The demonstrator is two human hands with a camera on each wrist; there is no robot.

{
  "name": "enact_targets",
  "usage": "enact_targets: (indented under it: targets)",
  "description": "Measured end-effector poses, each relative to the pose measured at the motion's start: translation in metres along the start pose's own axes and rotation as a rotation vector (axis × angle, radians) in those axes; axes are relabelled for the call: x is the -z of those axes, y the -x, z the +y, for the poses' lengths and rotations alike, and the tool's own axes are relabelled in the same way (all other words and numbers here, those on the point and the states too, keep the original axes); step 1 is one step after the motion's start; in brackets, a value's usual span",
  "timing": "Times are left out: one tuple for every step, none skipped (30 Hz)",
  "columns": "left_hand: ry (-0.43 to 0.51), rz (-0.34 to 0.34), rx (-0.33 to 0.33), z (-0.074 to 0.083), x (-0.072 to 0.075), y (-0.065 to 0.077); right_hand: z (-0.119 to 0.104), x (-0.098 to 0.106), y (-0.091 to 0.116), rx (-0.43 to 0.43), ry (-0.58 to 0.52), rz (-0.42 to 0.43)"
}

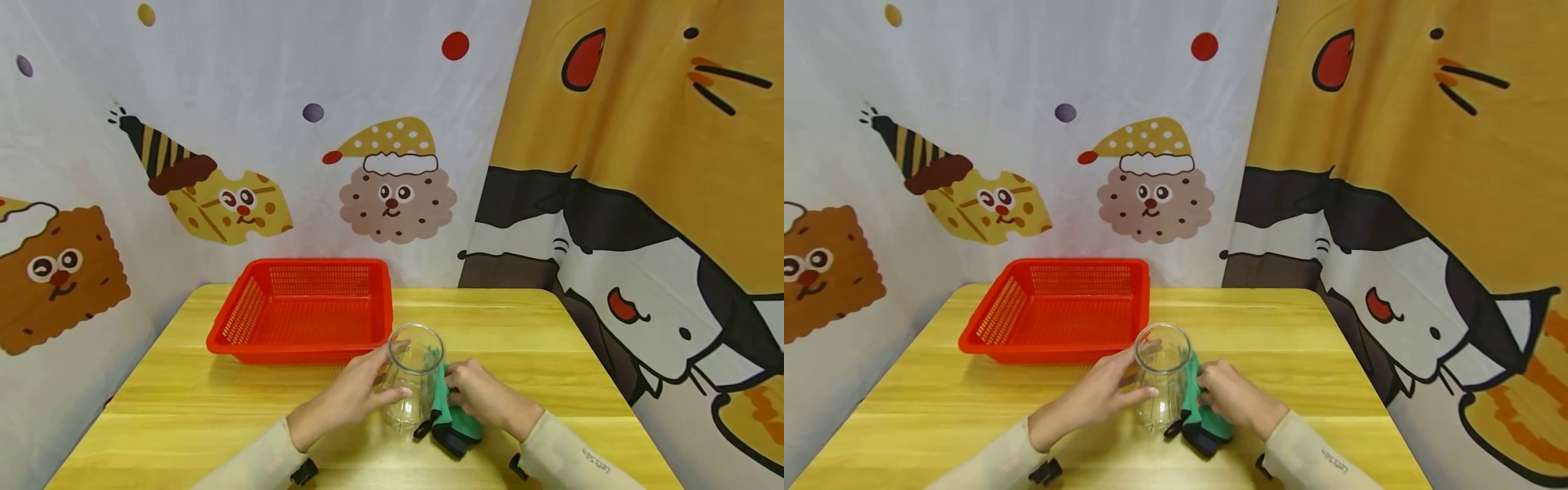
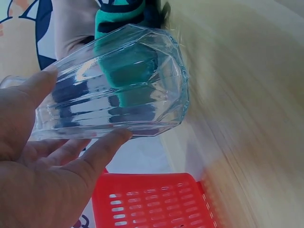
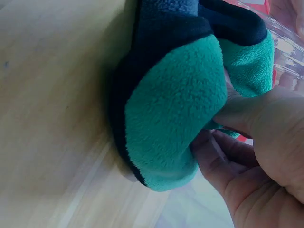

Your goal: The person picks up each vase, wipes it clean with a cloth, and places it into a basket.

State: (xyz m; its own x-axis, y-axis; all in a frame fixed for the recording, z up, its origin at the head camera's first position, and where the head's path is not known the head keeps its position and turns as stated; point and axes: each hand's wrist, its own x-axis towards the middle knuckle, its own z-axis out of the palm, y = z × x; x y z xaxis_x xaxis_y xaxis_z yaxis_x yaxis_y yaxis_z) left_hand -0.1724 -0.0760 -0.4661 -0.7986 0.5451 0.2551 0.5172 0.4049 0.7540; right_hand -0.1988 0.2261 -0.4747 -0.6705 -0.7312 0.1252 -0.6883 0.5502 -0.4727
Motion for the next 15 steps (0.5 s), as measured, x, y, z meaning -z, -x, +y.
enact_targets:
  targets:
    - [0.001, 0.0, 0.003, 0.0004, -0.0001, -0.0001, 0.0001, 0.0, -0.0002, 0.002, 0.005, -0.002]
    - [-0.002, 0.002, 0.005, 0.0007, 0.0, -0.0001, 0.0, 0.0, -0.0005, 0.001, 0.011, -0.006]
    - [-0.008, 0.004, 0.006, 0.0009, -0.0001, -0.0001, -0.0002, 0.0, -0.0008, 0.0, 0.017, -0.008]
    - [-0.012, 0.006, 0.007, 0.0013, 0.0, -0.0001, -0.0003, 0.0001, -0.0012, -0.001, 0.026, -0.01]
    - [-0.016, 0.008, 0.007, 0.0017, -0.0001, -0.0003, -0.0007, 0.0003, -0.0015, -0.001, 0.035, -0.012]
    - [-0.017, 0.009, 0.008, 0.002, -0.0002, -0.0004, -0.0009, 0.0007, -0.0019, -0.004, 0.042, -0.017]
    - [-0.016, 0.009, 0.01, 0.0023, -0.0002, -0.0004, -0.0011, 0.0009, -0.0022, -0.006, 0.048, -0.02]
    - [-0.017, 0.009, 0.011, 0.0024, -0.0003, -0.0005, -0.0011, 0.001, -0.0023, -0.011, 0.051, -0.025]
    - [-0.016, 0.01, 0.01, 0.0027, -0.0002, -0.0005, -0.0012, 0.0012, -0.0024, -0.016, 0.05, -0.028]
    - [-0.013, 0.01, 0.009, 0.003, -0.0001, -0.0005, -0.0011, 0.0011, -0.0024, -0.018, 0.051, -0.029]
    - [-0.012, 0.01, 0.008, 0.0032, 0.0, -0.0004, -0.0012, 0.0011, -0.0021, -0.023, 0.044, -0.032]
    - [-0.009, 0.01, 0.006, 0.0032, 0.0002, -0.0002, -0.001, 0.0007, -0.0017, -0.03, 0.036, -0.033]
    - [-0.009, 0.011, 0.002, 0.0031, 0.0003, -0.0001, -0.0007, 0.0001, -0.0013, -0.034, 0.03, -0.031]
    - [-0.013, 0.012, -0.002, 0.0029, 0.0005, 0.0001, -0.0006, -0.0004, -0.0007, -0.038, 0.02, -0.028]
    - [-0.012, 0.012, -0.005, 0.0027, 0.0007, 0.0003, -0.0006, -0.0008, -0.0002, -0.04, 0.011, -0.025]
